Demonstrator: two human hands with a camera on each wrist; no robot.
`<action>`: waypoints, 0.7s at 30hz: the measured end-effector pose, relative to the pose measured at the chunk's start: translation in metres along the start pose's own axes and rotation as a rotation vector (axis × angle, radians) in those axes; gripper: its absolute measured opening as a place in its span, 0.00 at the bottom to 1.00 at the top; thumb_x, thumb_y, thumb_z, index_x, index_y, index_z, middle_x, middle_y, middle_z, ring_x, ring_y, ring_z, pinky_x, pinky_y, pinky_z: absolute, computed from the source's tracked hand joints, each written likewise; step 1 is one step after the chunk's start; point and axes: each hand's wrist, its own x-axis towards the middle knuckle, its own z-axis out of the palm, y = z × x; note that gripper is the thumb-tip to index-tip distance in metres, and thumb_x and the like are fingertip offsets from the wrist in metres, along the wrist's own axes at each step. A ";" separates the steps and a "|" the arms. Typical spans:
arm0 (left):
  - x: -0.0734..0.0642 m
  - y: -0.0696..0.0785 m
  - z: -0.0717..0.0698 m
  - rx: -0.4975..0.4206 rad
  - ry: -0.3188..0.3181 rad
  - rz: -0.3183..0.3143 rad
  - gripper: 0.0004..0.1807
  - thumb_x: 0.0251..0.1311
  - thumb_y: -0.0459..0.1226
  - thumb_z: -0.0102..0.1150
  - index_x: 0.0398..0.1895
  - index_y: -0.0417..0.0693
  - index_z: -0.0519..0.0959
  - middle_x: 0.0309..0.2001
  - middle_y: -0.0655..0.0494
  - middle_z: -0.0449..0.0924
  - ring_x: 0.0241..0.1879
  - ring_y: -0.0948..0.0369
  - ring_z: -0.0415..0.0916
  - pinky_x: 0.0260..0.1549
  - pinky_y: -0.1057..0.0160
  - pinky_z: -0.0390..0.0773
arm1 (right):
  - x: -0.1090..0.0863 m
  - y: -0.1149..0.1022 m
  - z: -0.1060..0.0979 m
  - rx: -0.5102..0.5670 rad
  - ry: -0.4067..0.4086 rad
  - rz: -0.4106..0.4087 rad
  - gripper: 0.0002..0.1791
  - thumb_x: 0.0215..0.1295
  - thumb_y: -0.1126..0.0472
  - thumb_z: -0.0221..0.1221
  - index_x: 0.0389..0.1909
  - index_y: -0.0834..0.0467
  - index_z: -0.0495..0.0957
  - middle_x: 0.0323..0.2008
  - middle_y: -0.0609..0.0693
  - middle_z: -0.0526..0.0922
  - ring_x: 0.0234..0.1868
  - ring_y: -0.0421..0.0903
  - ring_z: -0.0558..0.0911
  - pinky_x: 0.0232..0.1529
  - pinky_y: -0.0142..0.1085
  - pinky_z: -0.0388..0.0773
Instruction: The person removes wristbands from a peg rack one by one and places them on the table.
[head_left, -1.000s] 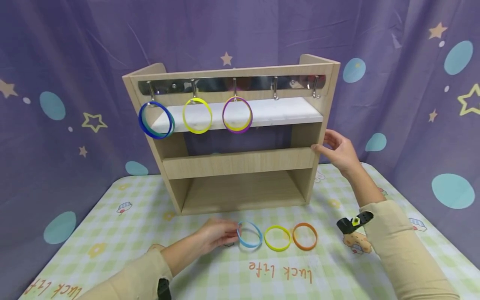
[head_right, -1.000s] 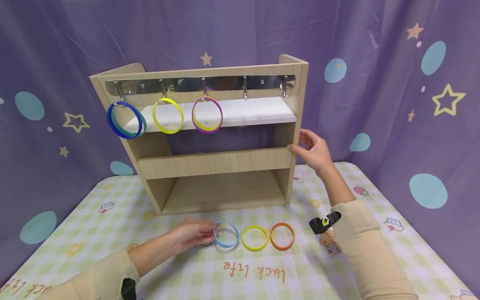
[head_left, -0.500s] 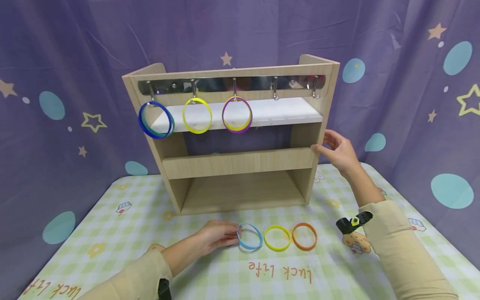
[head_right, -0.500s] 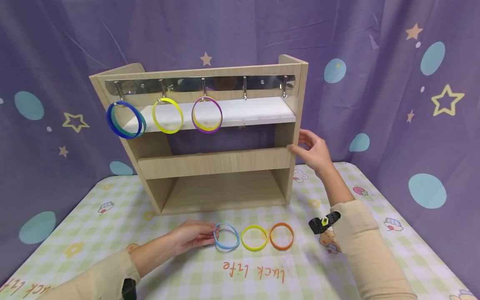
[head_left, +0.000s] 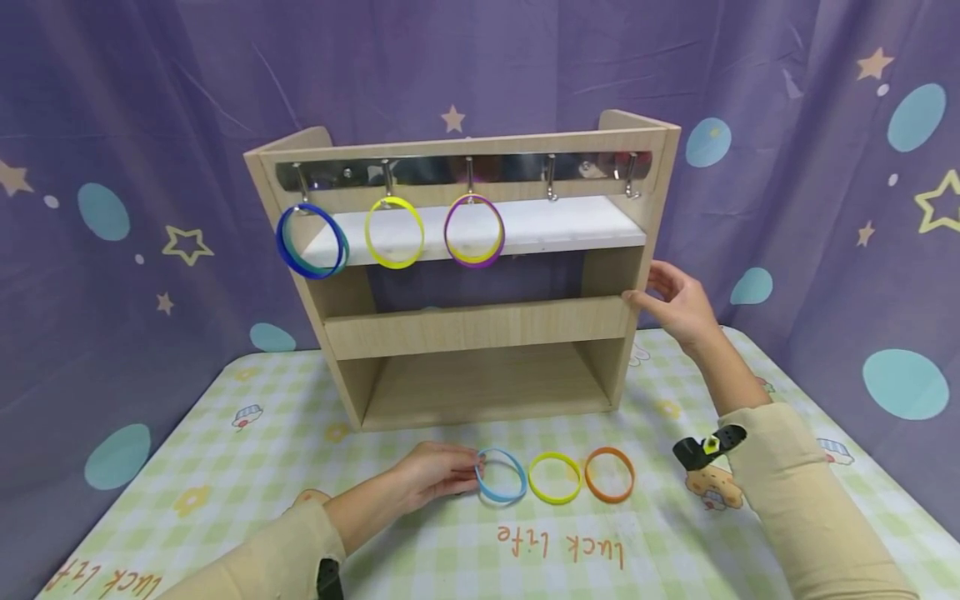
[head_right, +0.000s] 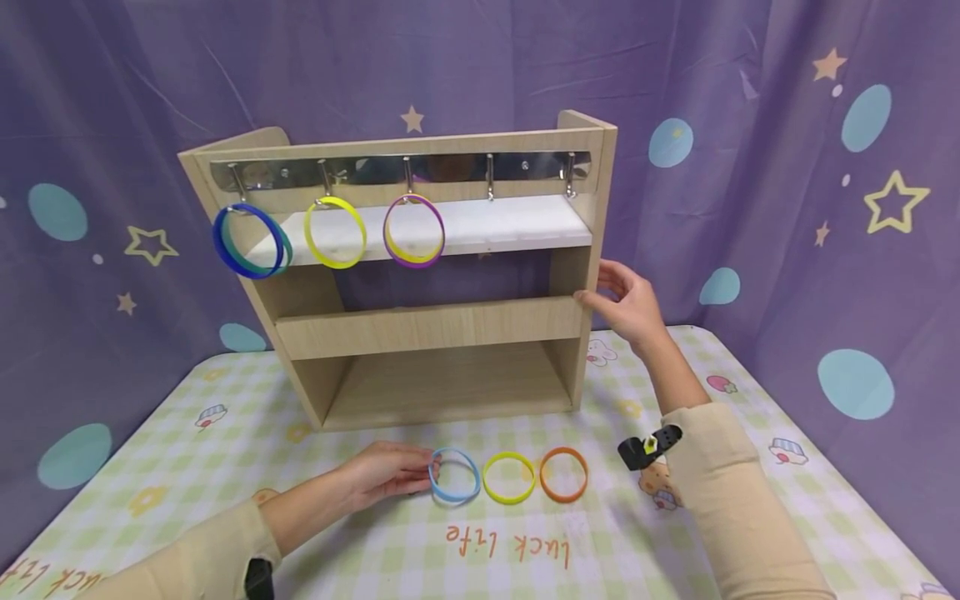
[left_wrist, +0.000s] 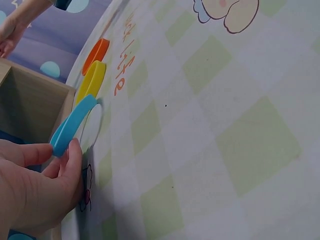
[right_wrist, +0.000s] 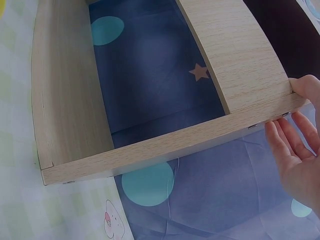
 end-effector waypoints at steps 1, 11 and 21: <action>0.000 0.000 0.000 -0.001 0.000 0.000 0.21 0.64 0.27 0.53 0.58 0.22 0.69 0.47 0.36 0.82 0.37 0.62 0.84 0.46 0.65 0.86 | 0.000 0.000 0.000 0.001 -0.001 0.001 0.19 0.60 0.63 0.64 0.48 0.43 0.73 0.37 0.27 0.79 0.44 0.27 0.77 0.42 0.15 0.76; 0.003 -0.002 0.001 0.033 -0.006 0.012 0.20 0.63 0.27 0.54 0.56 0.22 0.70 0.45 0.37 0.83 0.34 0.63 0.83 0.44 0.65 0.87 | 0.000 0.001 -0.001 -0.001 -0.001 0.001 0.19 0.60 0.63 0.64 0.50 0.44 0.72 0.37 0.27 0.79 0.44 0.27 0.77 0.42 0.15 0.76; 0.003 -0.002 0.005 0.237 0.056 0.092 0.17 0.62 0.28 0.57 0.50 0.23 0.75 0.39 0.36 0.84 0.31 0.62 0.83 0.40 0.61 0.88 | 0.000 0.001 -0.002 -0.022 0.000 0.017 0.23 0.60 0.62 0.64 0.56 0.50 0.71 0.38 0.27 0.78 0.45 0.27 0.77 0.43 0.15 0.76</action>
